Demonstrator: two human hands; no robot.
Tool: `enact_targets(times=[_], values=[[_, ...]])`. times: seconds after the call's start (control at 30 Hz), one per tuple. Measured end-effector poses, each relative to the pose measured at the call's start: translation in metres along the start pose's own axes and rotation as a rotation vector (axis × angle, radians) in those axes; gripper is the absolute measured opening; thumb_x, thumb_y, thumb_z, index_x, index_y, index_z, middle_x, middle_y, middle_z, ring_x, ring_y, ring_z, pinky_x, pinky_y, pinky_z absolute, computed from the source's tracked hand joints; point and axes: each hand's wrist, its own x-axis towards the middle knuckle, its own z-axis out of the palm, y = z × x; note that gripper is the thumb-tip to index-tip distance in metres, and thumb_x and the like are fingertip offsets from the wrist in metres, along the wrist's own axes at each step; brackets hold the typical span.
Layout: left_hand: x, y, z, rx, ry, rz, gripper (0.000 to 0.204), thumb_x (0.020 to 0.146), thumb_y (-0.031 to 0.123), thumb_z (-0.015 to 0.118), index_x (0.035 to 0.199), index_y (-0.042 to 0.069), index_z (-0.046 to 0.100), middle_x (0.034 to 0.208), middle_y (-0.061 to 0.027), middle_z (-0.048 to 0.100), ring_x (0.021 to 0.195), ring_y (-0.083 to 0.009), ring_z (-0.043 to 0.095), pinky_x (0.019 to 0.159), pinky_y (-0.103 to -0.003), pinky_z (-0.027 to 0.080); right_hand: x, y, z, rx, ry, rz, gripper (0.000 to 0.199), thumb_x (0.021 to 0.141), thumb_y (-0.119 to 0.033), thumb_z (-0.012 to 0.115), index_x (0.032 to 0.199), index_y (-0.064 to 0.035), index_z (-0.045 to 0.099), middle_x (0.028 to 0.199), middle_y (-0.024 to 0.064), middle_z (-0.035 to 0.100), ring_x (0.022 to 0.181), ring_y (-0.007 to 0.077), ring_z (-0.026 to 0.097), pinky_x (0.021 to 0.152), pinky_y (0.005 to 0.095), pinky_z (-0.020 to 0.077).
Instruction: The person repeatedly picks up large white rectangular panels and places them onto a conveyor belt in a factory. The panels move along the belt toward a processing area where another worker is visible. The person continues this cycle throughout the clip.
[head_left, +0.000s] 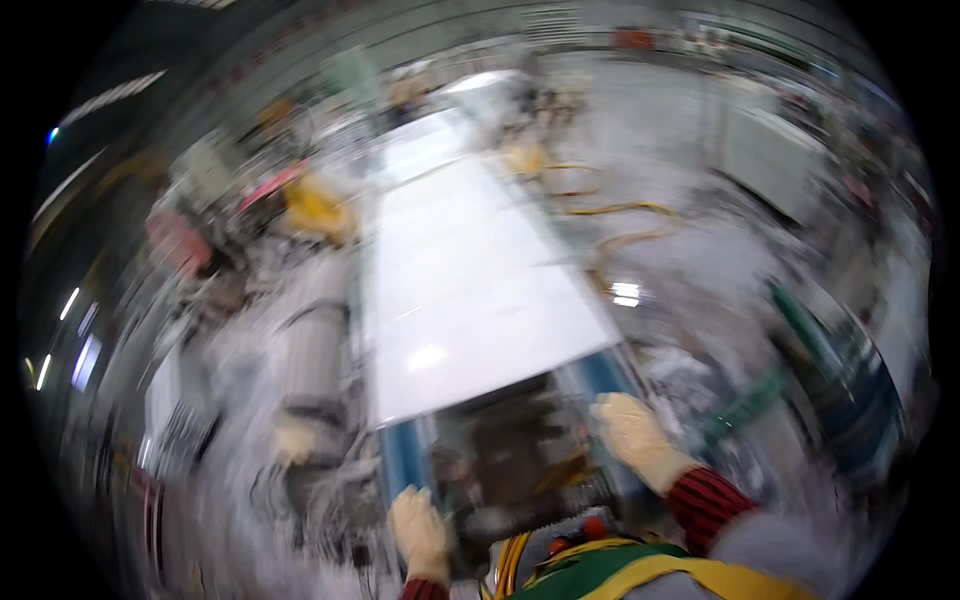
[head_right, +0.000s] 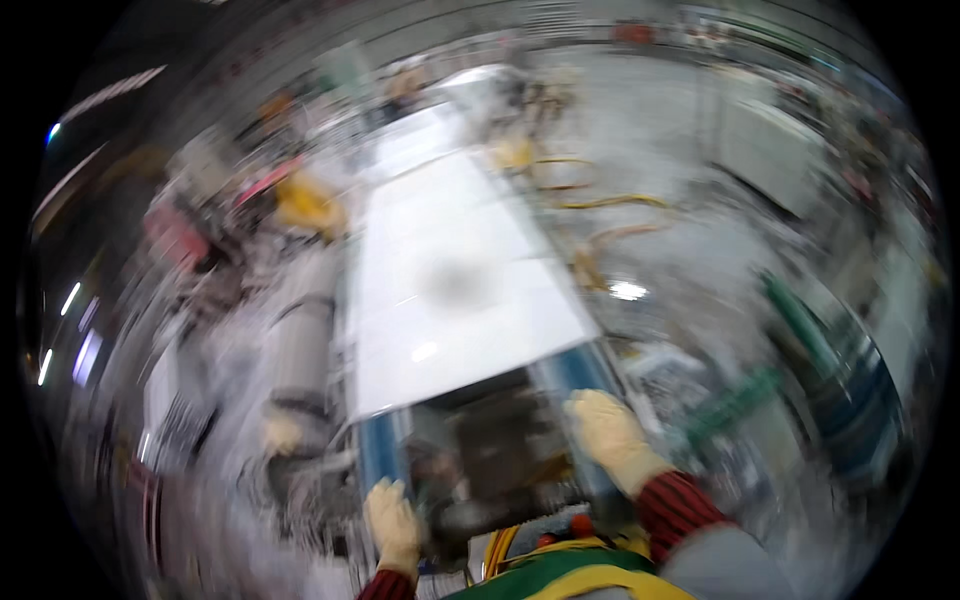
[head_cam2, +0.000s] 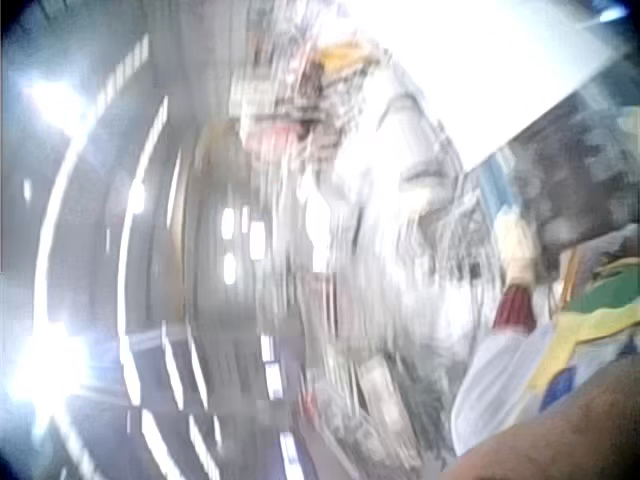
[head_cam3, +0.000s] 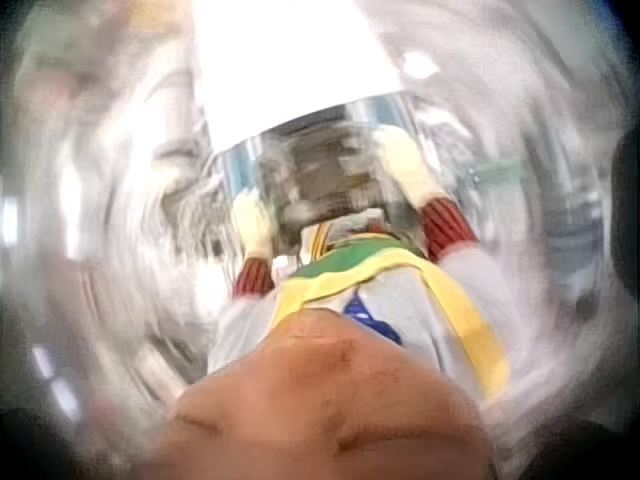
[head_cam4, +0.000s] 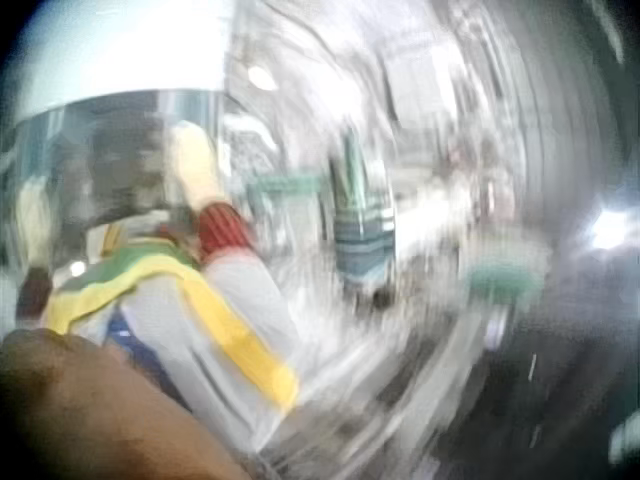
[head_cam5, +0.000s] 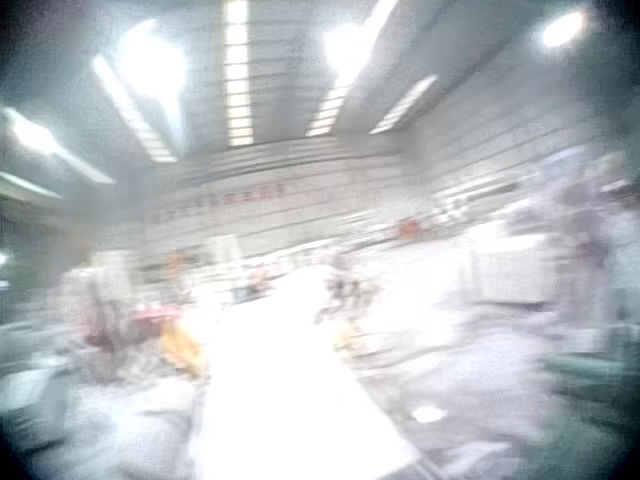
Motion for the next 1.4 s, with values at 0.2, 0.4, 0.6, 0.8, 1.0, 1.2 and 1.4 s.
enact_targets(times=[0.2,0.4,0.6,0.8,1.0,1.2,1.4], values=[[-0.023,-0.030,0.001,-0.098,0.264,0.051,0.042,0.092,0.011,0.074,0.134,0.008,0.069,0.143,-0.0222,0.066,0.137,-0.0455,0.060,0.121,-0.054,0.047,-0.032,0.086,0.081,0.018,0.176,-0.300,0.052,0.099,0.003,0.062,0.151,0.0012,0.066,0.160,0.0274,0.060,0.151,0.0469,0.054,0.131,0.0538,0.0382],[-0.066,0.013,-0.016,-0.059,0.194,-0.274,0.040,0.088,0.016,0.075,0.126,0.006,0.065,0.135,-0.0215,0.062,0.122,-0.0422,0.057,0.106,-0.052,0.045,-0.005,0.045,0.035,-0.155,0.191,-0.695,0.035,0.110,-0.012,0.071,0.140,0.0047,0.070,0.142,0.0258,0.071,0.131,0.0443,0.068,0.115,0.0501,0.0565],[-0.139,0.032,0.017,-0.206,0.105,-0.248,0.051,0.101,0.017,0.074,0.149,0.007,0.060,0.163,-0.0275,0.051,0.150,-0.0482,0.046,0.127,-0.060,0.036,0.009,0.052,0.046,-0.258,0.434,-0.910,0.026,0.108,-0.013,0.075,0.130,0.0007,0.078,0.130,0.0193,0.078,0.125,0.0403,0.072,0.112,0.0530,0.0585],[-0.237,0.011,-0.259,-0.509,1.077,-0.656,0.071,0.119,0.041,0.054,0.179,0.015,0.028,0.172,-0.0137,0.051,0.157,-0.0307,0.048,0.134,-0.046,0.035,0.008,0.057,0.037,-0.336,0.486,-0.905,0.029,0.108,-0.016,0.073,0.132,0.0005,0.078,0.132,0.0194,0.078,0.127,0.0400,0.072,0.115,0.0549,0.0559],[-0.434,0.108,-0.574,-0.271,2.118,-0.488,0.047,0.120,0.036,0.052,0.154,0.003,0.058,0.139,-0.0200,0.076,0.123,-0.0330,0.077,0.103,-0.049,0.067,-0.013,0.054,0.029,-0.333,0.424,-0.886,0.032,0.109,-0.020,0.071,0.133,0.0003,0.078,0.134,0.0195,0.077,0.128,0.0397,0.072,0.118,0.0569,0.0532],[-0.565,0.146,-0.685,-0.129,2.109,-0.402,0.048,0.116,0.047,0.050,0.138,0.006,0.062,0.121,-0.0155,0.079,0.109,-0.0336,0.076,0.105,-0.055,0.058,0.003,0.142,0.129,0.163,0.367,-0.665,0.048,0.104,0.002,0.059,0.151,0.0013,0.065,0.161,0.0262,0.060,0.151,0.0454,0.054,0.131,0.0522,0.0373],[-0.518,0.099,-0.579,0.270,1.758,-0.837,0.046,0.115,0.042,0.054,0.150,0.012,0.049,0.122,-0.0179,0.078,0.104,-0.0323,0.077,0.095,-0.050,0.059,-0.021,0.014,0.045,0.065,0.372,-0.476,0.027,0.092,-0.014,0.067,0.118,-0.0068,0.071,0.127,0.0218,0.070,0.120,0.0434,0.065,0.107,0.0565,0.0513]])
